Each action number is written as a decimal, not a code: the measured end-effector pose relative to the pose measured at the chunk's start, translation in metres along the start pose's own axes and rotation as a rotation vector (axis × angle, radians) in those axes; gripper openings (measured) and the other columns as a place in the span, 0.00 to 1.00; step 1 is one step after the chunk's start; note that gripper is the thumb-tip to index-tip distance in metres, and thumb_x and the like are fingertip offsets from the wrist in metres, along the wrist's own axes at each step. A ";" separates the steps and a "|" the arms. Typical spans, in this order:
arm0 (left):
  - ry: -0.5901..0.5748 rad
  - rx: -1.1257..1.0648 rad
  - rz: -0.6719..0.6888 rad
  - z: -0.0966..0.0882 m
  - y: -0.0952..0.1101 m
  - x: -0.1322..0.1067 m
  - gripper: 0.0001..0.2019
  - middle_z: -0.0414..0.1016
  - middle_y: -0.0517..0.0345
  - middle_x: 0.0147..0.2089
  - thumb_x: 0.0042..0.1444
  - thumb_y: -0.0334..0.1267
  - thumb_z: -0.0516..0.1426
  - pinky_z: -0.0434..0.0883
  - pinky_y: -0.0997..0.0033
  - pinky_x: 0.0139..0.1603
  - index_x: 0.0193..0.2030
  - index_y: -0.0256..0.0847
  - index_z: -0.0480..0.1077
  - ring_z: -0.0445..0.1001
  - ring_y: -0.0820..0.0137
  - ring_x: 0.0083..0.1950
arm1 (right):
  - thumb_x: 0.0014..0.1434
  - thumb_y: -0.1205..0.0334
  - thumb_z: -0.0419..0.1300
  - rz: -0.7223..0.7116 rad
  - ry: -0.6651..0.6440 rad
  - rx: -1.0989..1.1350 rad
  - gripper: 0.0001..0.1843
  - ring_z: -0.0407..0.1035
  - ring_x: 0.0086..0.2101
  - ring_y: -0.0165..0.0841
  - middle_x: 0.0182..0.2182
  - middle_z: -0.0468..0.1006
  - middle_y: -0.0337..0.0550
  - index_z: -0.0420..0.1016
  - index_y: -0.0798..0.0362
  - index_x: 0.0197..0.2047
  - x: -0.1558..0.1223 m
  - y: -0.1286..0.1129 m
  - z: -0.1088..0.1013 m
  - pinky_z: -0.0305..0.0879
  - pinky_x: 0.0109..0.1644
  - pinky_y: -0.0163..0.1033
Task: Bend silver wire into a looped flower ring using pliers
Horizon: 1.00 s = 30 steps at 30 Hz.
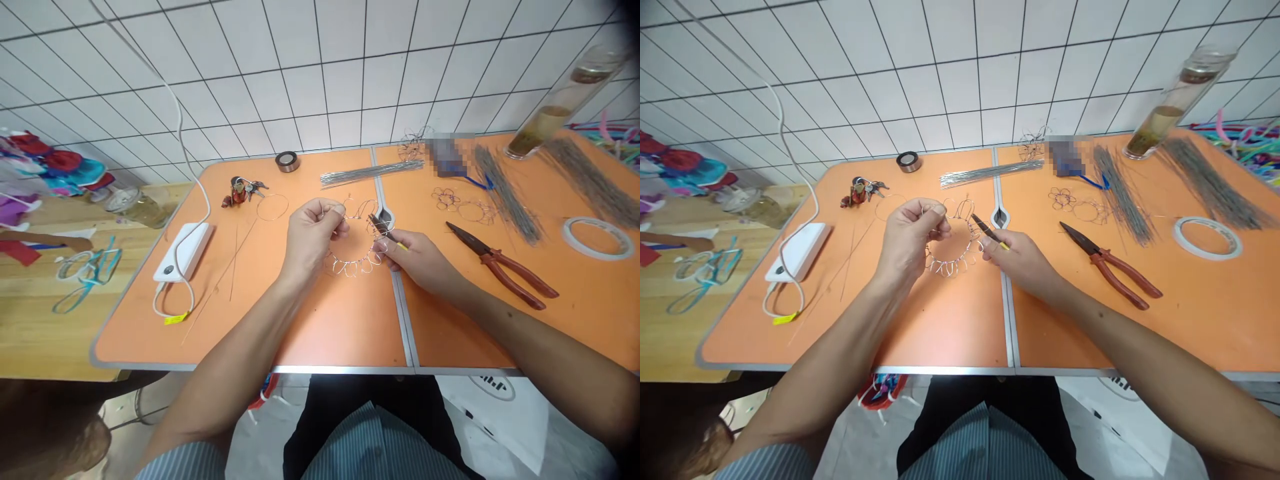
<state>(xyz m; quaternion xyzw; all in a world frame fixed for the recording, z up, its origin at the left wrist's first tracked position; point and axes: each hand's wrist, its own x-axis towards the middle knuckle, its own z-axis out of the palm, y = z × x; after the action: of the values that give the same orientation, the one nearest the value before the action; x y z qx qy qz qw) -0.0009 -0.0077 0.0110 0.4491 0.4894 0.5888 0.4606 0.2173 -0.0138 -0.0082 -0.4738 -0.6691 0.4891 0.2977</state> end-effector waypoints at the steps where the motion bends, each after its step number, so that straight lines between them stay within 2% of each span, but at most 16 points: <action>1: 0.007 0.003 0.007 0.000 0.000 -0.001 0.07 0.78 0.61 0.27 0.58 0.40 0.67 0.74 0.73 0.35 0.33 0.43 0.76 0.77 0.73 0.29 | 0.73 0.37 0.60 -0.020 -0.004 -0.057 0.26 0.65 0.31 0.33 0.30 0.74 0.39 0.76 0.52 0.36 -0.001 -0.001 0.002 0.59 0.37 0.40; 3: 0.010 0.000 0.020 0.001 0.000 -0.002 0.07 0.78 0.61 0.28 0.58 0.41 0.67 0.76 0.71 0.41 0.33 0.42 0.76 0.80 0.71 0.34 | 0.75 0.37 0.58 -0.052 -0.005 -0.136 0.26 0.64 0.32 0.34 0.29 0.71 0.37 0.75 0.51 0.35 -0.003 -0.003 0.004 0.56 0.37 0.40; 7: -0.016 -0.040 0.026 0.005 0.000 -0.005 0.08 0.77 0.61 0.28 0.60 0.41 0.67 0.79 0.66 0.51 0.33 0.42 0.76 0.83 0.69 0.38 | 0.76 0.37 0.57 -0.105 -0.007 -0.160 0.26 0.65 0.35 0.36 0.32 0.72 0.39 0.74 0.50 0.36 -0.003 -0.003 0.008 0.57 0.40 0.40; 14: -0.027 -0.122 -0.009 0.009 -0.001 -0.008 0.08 0.76 0.61 0.29 0.61 0.39 0.66 0.78 0.70 0.46 0.32 0.42 0.75 0.81 0.71 0.37 | 0.74 0.37 0.60 -0.045 -0.075 0.004 0.26 0.72 0.37 0.37 0.38 0.81 0.46 0.79 0.52 0.38 -0.001 -0.002 0.008 0.65 0.42 0.41; 23: -0.012 -0.163 -0.166 0.013 -0.005 -0.008 0.11 0.77 0.61 0.29 0.59 0.42 0.69 0.77 0.73 0.43 0.32 0.42 0.73 0.78 0.73 0.34 | 0.72 0.31 0.61 0.047 -0.148 0.154 0.30 0.69 0.31 0.32 0.35 0.78 0.43 0.79 0.52 0.39 -0.002 -0.007 0.010 0.66 0.36 0.39; 30: -0.002 -0.218 -0.179 0.014 -0.005 -0.009 0.10 0.78 0.60 0.29 0.61 0.39 0.68 0.76 0.73 0.42 0.32 0.41 0.76 0.77 0.73 0.35 | 0.69 0.28 0.62 0.064 -0.150 0.170 0.32 0.70 0.29 0.32 0.32 0.78 0.44 0.79 0.53 0.40 0.000 -0.006 0.011 0.67 0.34 0.39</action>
<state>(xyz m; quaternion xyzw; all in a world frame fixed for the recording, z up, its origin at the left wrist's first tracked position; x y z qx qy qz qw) 0.0148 -0.0141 0.0070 0.3517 0.4601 0.5946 0.5577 0.2055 -0.0190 -0.0066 -0.4302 -0.6301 0.5873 0.2702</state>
